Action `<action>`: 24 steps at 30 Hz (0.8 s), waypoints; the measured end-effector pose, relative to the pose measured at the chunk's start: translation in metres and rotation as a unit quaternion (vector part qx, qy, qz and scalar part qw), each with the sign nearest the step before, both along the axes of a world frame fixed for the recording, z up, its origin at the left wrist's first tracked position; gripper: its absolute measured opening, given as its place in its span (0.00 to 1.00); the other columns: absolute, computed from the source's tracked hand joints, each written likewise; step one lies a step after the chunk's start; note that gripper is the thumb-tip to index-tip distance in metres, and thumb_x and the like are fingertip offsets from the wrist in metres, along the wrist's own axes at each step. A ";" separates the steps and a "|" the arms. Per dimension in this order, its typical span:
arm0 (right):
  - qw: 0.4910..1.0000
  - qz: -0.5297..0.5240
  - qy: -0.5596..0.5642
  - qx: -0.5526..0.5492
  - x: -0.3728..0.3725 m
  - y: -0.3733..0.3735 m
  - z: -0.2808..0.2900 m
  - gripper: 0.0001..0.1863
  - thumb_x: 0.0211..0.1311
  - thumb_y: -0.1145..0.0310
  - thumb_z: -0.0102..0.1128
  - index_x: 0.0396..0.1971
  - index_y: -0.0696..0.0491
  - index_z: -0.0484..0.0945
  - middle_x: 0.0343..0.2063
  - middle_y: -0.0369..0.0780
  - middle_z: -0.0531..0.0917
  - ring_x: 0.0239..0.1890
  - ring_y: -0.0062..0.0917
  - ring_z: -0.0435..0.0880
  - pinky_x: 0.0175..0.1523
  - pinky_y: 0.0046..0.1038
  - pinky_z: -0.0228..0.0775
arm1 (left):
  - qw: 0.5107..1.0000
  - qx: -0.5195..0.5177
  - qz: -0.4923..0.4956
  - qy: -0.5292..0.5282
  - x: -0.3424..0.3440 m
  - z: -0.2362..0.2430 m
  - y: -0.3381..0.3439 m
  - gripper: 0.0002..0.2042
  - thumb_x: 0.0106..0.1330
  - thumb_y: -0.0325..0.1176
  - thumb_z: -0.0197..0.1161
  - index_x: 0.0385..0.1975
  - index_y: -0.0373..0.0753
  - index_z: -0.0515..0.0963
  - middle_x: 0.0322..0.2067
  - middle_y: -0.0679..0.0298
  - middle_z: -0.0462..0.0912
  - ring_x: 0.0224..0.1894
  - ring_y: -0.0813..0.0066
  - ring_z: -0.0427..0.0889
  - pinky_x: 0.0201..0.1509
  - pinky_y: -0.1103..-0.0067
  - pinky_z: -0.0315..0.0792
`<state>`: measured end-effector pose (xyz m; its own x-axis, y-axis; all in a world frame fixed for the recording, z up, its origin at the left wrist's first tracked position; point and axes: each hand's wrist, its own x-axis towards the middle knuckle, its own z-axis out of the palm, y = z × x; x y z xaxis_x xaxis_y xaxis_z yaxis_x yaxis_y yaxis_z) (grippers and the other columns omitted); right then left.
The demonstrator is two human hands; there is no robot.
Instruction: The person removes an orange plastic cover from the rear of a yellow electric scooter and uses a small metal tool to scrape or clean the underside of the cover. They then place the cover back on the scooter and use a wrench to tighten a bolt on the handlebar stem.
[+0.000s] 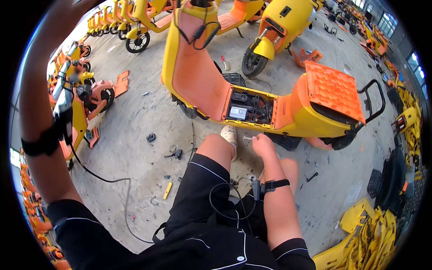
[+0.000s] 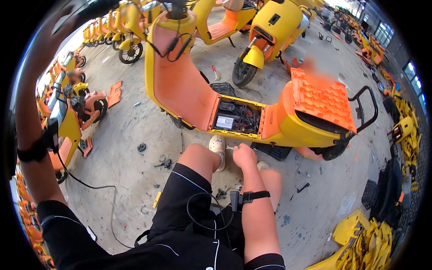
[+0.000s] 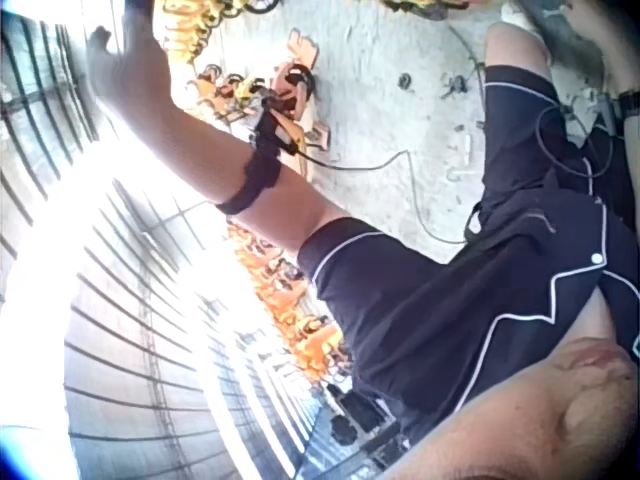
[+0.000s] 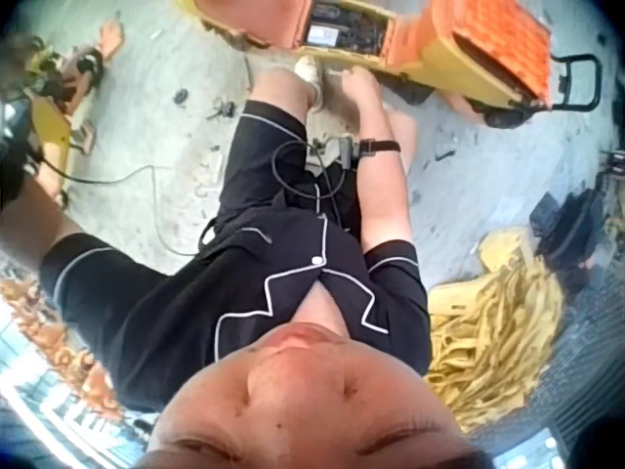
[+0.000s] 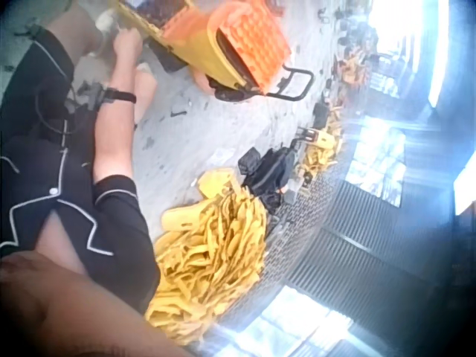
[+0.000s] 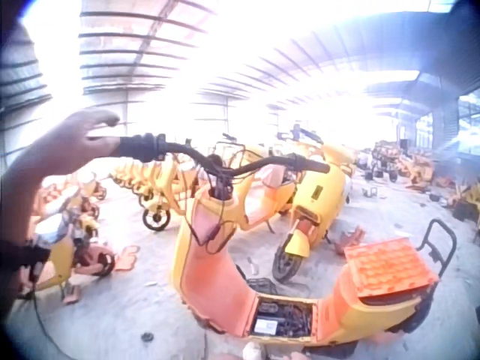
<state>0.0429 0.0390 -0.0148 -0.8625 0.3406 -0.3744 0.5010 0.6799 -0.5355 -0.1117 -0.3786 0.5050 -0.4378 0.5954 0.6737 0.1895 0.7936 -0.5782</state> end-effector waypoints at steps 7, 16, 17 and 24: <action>1.000 0.008 -0.013 0.015 0.004 -0.001 -0.008 0.21 0.69 0.54 0.51 0.46 0.57 0.82 0.49 0.52 0.83 0.54 0.47 0.80 0.58 0.43 0.72 | 0.884 0.033 0.243 -0.398 0.029 0.023 0.109 0.20 0.55 0.47 0.67 0.35 0.34 0.83 0.30 0.56 0.85 0.32 0.60 0.84 0.39 0.69 0.77; 0.998 -0.040 0.050 0.026 0.000 0.001 -0.029 0.21 0.70 0.54 0.52 0.44 0.57 0.82 0.46 0.53 0.84 0.52 0.50 0.81 0.56 0.45 0.72 | 0.892 0.011 0.211 -0.399 0.011 0.026 0.122 0.23 0.54 0.49 0.69 0.47 0.43 0.85 0.39 0.59 0.86 0.39 0.67 0.83 0.44 0.69 0.76; 0.997 -0.051 0.057 0.021 -0.002 0.005 -0.034 0.21 0.70 0.54 0.52 0.44 0.57 0.82 0.45 0.54 0.84 0.51 0.50 0.81 0.56 0.45 0.72 | 0.890 0.024 0.203 -0.407 0.013 0.027 0.122 0.23 0.54 0.49 0.69 0.47 0.43 0.85 0.40 0.59 0.85 0.39 0.67 0.83 0.44 0.69 0.76; 0.993 -0.092 0.068 0.008 0.002 0.017 -0.033 0.20 0.69 0.55 0.53 0.42 0.58 0.82 0.43 0.55 0.84 0.49 0.51 0.82 0.54 0.45 0.73 | 0.877 0.074 0.176 -0.441 0.009 0.027 0.112 0.23 0.51 0.46 0.70 0.47 0.43 0.85 0.40 0.58 0.85 0.40 0.66 0.83 0.44 0.69 0.76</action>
